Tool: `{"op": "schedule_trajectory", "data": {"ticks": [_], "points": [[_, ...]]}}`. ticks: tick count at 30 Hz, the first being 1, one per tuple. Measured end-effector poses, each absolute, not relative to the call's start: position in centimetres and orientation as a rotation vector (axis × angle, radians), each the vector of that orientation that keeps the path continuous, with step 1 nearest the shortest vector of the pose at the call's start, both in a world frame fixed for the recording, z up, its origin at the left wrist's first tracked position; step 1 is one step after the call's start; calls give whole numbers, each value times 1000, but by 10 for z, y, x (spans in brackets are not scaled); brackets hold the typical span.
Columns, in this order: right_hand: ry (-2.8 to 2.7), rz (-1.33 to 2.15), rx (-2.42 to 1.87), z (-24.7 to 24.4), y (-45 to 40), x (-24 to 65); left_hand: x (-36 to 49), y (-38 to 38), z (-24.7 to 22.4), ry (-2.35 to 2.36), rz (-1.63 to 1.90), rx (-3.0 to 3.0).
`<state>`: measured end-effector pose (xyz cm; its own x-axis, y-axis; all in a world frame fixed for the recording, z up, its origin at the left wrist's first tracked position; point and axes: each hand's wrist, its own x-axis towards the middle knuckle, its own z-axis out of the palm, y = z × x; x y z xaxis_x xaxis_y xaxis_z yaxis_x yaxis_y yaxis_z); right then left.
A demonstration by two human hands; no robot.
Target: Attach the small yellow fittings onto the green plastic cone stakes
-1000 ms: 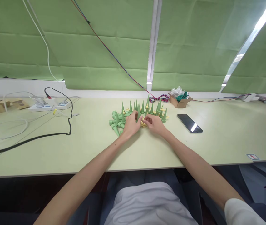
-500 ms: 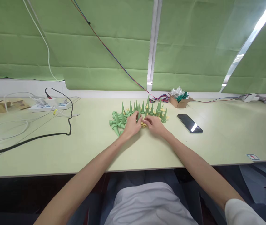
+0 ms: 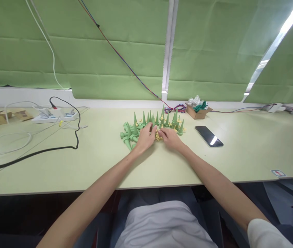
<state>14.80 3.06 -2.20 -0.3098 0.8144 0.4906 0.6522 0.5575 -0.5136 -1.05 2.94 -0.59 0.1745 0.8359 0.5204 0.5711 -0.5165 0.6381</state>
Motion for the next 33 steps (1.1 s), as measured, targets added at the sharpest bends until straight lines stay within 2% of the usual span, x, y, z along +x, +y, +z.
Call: {"op": "schedule_trajectory", "data": {"ticks": [29, 33], "points": [[-1907, 583, -1129, -20, 28, 144, -9, 19, 4, 1196, 1320, 2095], [-1831, 536, -1114, -22, 29, 145, -9, 20, 2, 1217, 1401, 2032]]}}
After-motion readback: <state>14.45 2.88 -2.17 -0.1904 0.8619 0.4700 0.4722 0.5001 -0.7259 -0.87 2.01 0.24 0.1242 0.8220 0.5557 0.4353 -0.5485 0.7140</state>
